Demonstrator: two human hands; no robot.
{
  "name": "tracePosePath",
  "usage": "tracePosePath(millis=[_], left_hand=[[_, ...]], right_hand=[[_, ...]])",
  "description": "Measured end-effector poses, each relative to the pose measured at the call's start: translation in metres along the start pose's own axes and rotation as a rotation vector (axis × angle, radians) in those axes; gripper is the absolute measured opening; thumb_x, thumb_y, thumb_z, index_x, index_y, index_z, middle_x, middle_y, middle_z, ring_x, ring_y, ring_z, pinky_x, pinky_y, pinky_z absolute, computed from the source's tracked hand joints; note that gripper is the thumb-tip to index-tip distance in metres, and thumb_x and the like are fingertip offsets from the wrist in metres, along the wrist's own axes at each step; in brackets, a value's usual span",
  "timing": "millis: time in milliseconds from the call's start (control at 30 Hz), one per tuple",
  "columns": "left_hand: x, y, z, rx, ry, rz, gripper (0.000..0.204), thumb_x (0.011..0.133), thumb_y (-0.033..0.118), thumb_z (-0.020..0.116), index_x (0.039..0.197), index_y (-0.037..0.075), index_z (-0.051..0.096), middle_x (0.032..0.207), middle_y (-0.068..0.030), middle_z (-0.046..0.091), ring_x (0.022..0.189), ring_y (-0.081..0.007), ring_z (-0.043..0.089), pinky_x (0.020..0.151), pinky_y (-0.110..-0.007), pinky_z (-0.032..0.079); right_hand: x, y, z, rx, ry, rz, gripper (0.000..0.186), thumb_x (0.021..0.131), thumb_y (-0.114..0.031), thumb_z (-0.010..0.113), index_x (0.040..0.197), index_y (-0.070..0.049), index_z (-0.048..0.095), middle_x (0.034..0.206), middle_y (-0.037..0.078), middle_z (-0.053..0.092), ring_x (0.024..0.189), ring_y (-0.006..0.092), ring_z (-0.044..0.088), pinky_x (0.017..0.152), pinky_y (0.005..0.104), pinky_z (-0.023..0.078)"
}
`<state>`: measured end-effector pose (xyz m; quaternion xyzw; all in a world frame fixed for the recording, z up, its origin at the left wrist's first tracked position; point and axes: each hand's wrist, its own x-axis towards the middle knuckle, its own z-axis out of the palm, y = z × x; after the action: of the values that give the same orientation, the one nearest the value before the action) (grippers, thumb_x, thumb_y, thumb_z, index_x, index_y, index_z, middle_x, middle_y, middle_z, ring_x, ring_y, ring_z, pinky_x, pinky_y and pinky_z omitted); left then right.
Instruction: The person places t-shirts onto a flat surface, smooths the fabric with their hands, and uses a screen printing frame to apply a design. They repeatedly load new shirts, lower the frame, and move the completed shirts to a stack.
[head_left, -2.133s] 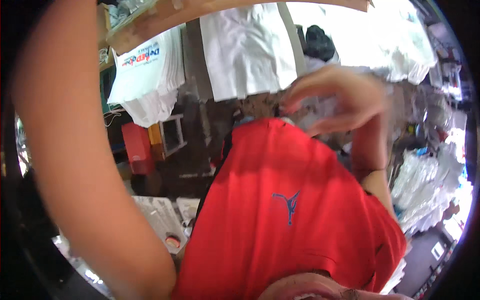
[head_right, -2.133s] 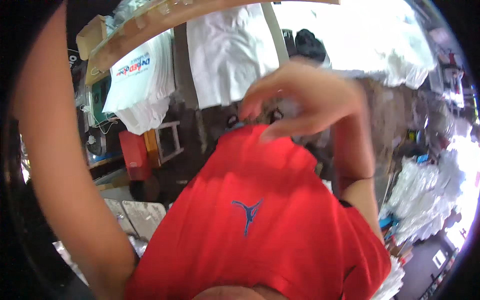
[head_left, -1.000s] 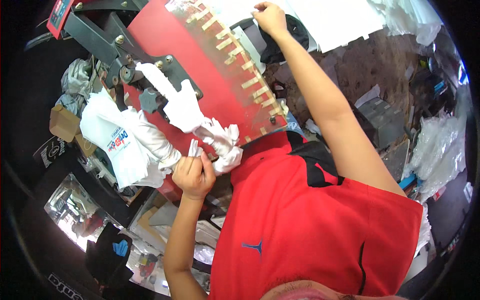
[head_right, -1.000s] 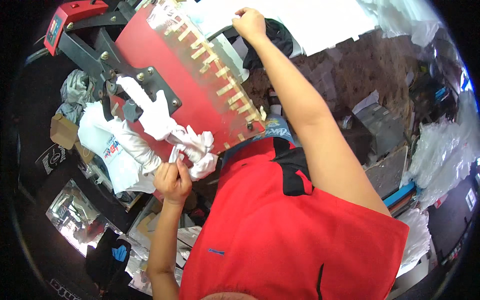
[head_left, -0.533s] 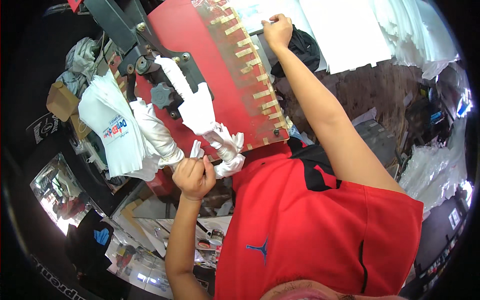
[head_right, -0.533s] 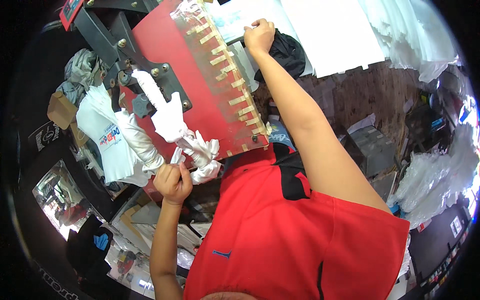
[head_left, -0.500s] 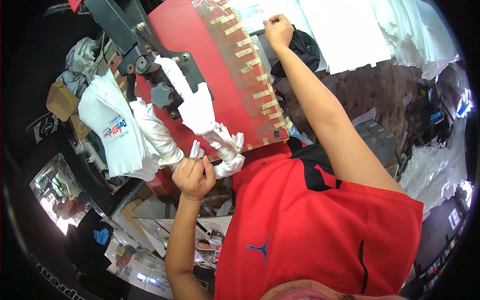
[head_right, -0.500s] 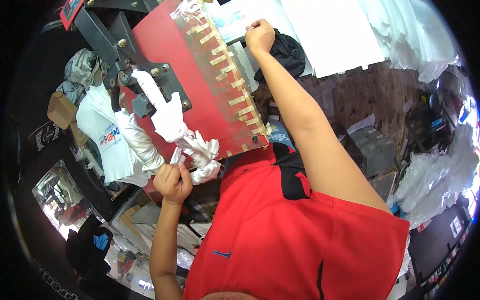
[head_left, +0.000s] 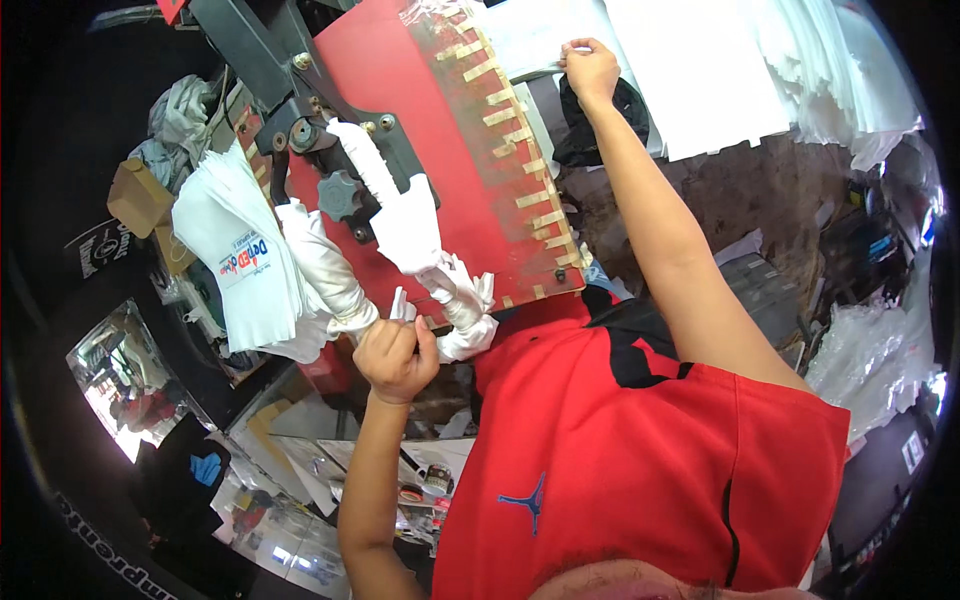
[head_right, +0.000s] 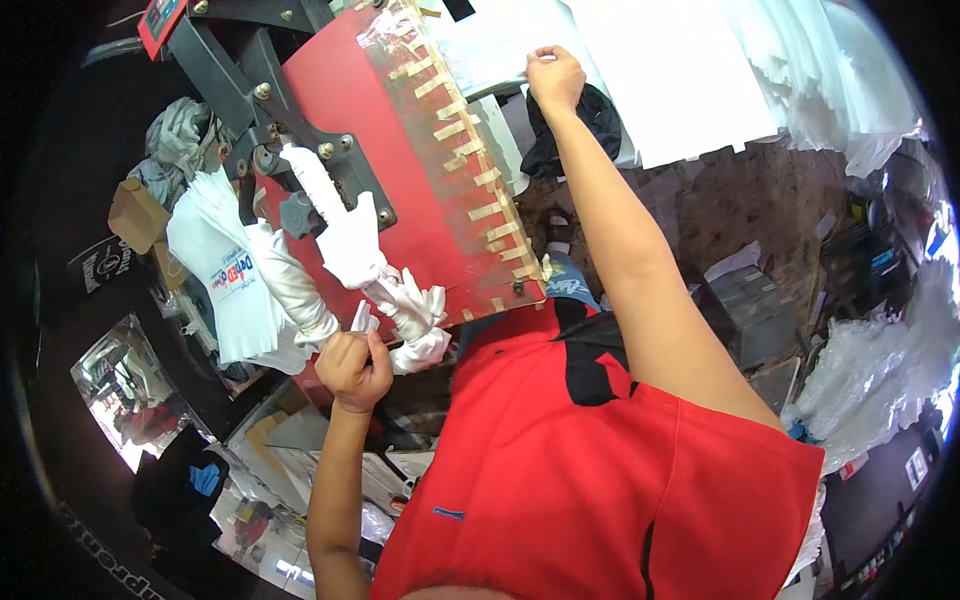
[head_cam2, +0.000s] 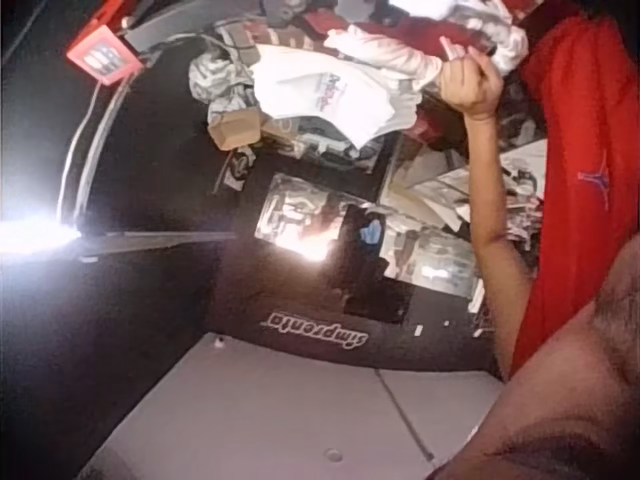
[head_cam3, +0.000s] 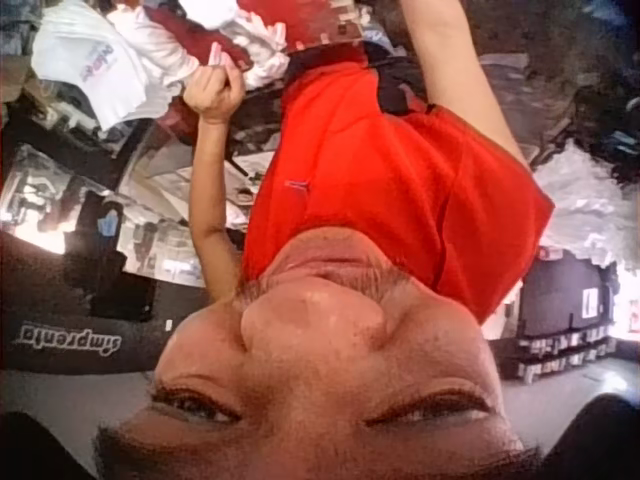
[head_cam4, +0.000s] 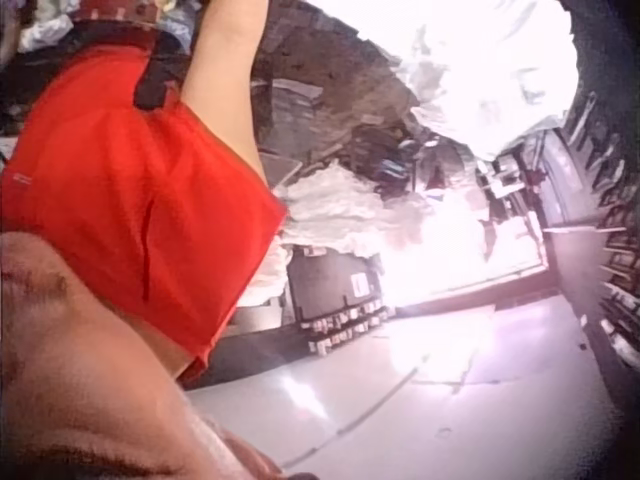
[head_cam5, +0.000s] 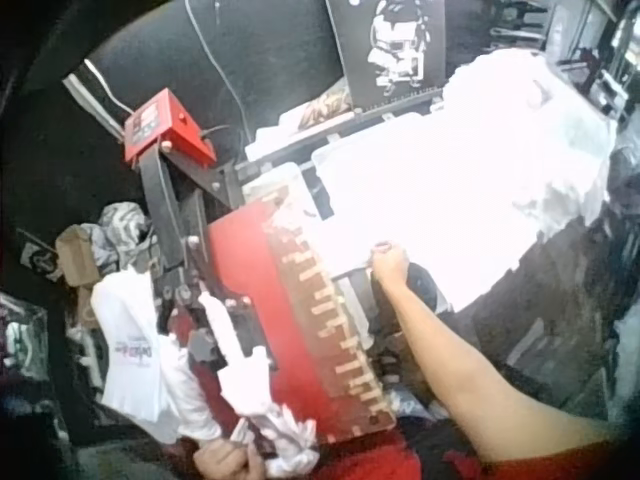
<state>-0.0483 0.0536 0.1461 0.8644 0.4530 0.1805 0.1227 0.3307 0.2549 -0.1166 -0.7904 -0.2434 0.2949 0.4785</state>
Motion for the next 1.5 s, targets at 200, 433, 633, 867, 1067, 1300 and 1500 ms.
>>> tracePosePath(millis=[200, 433, 633, 867, 1067, 1300, 1500], left_hand=[[-0.001, -0.002, 0.003, -0.001, 0.025, 0.017, 0.025, 0.077, 0.001, 0.07, 0.062, 0.008, 0.052, 0.061, -0.0071, 0.049, 0.052, -0.0252, 0.049, 0.048, -0.038, 0.037], [-0.003, -0.006, 0.005, 0.005, 0.057, 0.051, 0.031, 0.08, -0.004, 0.068, 0.06, 0.007, 0.047, 0.058, -0.0082, 0.047, 0.051, -0.0272, 0.047, 0.048, -0.04, 0.034], [-0.001, 0.005, -0.003, -0.037, 0.127, 0.038, 0.033, 0.082, 0.001, 0.07, 0.06, 0.007, 0.047, 0.057, -0.009, 0.044, 0.052, -0.0285, 0.048, 0.049, -0.041, 0.035], [0.002, 0.025, -0.028, -0.211, 0.159, 0.156, 0.016, 0.088, 0.002, 0.068, 0.072, 0.001, 0.062, 0.071, -0.0124, 0.061, 0.066, -0.0296, 0.058, 0.063, -0.041, 0.044], [-0.013, 0.121, -0.048, -0.477, 0.261, 0.465, 0.049, 0.086, 0.036, 0.078, 0.115, 0.0, 0.062, 0.115, -0.0184, 0.065, 0.108, -0.0377, 0.06, 0.093, -0.053, 0.046], [-0.01, 0.189, -0.003, -0.91, -0.357, 0.259, 0.042, 0.092, 0.016, 0.073, 0.124, -0.007, 0.06, 0.119, -0.0197, 0.066, 0.112, -0.0314, 0.064, 0.096, -0.042, 0.051], [-0.019, 0.166, -0.007, -1.651, -0.295, -0.223, 0.032, 0.099, 0.001, 0.058, 0.13, -0.005, 0.055, 0.122, -0.0195, 0.063, 0.102, -0.0246, 0.066, 0.088, -0.037, 0.058]], right_hand=[[-0.011, -0.025, -0.035, 0.308, -0.031, 0.0, 0.019, 0.082, -0.014, 0.079, 0.092, 0.001, 0.072, 0.084, 0.011, 0.074, 0.075, 0.0185, 0.071, 0.07, 0.0295, 0.057], [-0.04, -0.057, -0.084, 0.501, -0.141, -0.027, 0.014, 0.09, -0.007, 0.073, 0.099, 0.003, 0.067, 0.084, 0.008, 0.07, 0.072, 0.0144, 0.069, 0.063, 0.0239, 0.055], [-0.083, -0.114, -0.138, 0.584, -0.127, -0.106, 0.012, 0.092, -0.008, 0.072, 0.097, 0.001, 0.067, 0.085, 0.008, 0.069, 0.074, 0.0142, 0.068, 0.066, 0.0252, 0.054], [-0.209, -0.193, -0.249, 0.393, -0.3, -0.294, 0.007, 0.086, -0.01, 0.066, 0.086, -0.006, 0.061, 0.076, 0.002, 0.061, 0.067, 0.0102, 0.062, 0.064, 0.0277, 0.053], [-0.349, -0.223, -0.302, 0.249, -0.432, -0.404, 0.013, 0.079, -0.01, 0.068, 0.083, 0.0, 0.063, 0.071, 0.006, 0.066, 0.067, 0.0129, 0.064, 0.059, 0.0312, 0.05], [-0.445, -0.199, -0.335, 0.175, -0.382, -0.51, 0.018, 0.088, -0.018, 0.073, 0.091, -0.002, 0.064, 0.073, 0.005, 0.068, 0.068, 0.0112, 0.063, 0.064, 0.0291, 0.051], [-0.452, -0.164, -0.381, -0.19, -0.064, -0.689, 0.041, 0.076, -0.023, 0.088, 0.104, -0.001, 0.07, 0.098, 0.009, 0.072, 0.083, 0.0151, 0.068, 0.074, 0.0322, 0.054]])
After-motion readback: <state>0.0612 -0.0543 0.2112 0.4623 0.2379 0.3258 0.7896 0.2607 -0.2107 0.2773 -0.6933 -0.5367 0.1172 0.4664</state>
